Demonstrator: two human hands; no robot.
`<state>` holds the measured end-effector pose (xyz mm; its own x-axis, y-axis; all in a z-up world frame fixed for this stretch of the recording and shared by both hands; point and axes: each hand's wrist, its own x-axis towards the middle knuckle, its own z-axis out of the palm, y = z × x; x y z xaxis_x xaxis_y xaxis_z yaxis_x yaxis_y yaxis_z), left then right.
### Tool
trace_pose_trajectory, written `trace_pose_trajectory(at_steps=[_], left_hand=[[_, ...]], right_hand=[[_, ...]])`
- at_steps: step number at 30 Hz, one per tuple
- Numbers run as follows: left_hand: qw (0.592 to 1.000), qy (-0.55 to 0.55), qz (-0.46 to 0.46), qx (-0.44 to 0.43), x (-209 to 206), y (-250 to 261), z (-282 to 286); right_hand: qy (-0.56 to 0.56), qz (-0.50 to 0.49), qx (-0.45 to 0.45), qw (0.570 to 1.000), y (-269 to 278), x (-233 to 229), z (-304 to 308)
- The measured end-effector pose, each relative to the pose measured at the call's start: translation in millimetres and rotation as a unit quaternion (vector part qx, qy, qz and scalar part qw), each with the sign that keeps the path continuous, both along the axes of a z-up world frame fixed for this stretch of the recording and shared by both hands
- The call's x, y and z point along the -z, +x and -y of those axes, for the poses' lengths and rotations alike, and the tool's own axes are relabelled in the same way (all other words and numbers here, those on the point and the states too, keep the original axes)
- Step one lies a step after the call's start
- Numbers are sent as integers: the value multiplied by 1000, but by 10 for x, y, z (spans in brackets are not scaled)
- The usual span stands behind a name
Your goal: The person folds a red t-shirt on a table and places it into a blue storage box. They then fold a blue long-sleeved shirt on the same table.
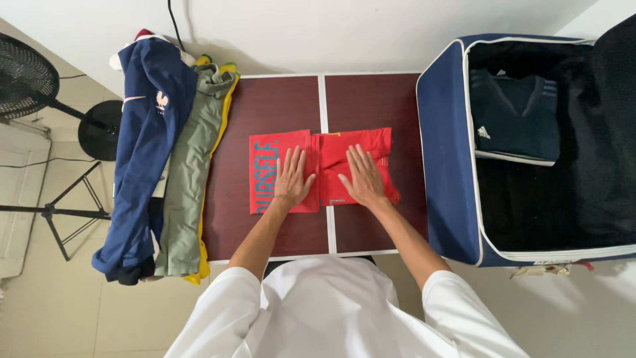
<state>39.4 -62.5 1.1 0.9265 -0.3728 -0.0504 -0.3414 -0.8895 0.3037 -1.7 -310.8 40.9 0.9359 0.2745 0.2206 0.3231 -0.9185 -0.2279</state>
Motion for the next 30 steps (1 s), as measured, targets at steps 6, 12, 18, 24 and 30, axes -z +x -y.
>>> trace_pose_trajectory(at_steps=[6,12,18,24,30], left_hand=[[1000,25,-3,-9,93,47,185],[999,13,18,-25,66,-4,180],[999,-12,17,-27,-39,-21,150],[999,1,17,-27,-9,-15,153],[1000,-2,15,-24,38,-11,164]], right_hand=[[37,-23,-68,997,526,67,-476],[36,-101,-90,990,781,305,-503],[4,-115,-102,988,818,408,-105],[-43,-135,-5,990,799,608,491],[-90,-155,73,981,724,583,831]])
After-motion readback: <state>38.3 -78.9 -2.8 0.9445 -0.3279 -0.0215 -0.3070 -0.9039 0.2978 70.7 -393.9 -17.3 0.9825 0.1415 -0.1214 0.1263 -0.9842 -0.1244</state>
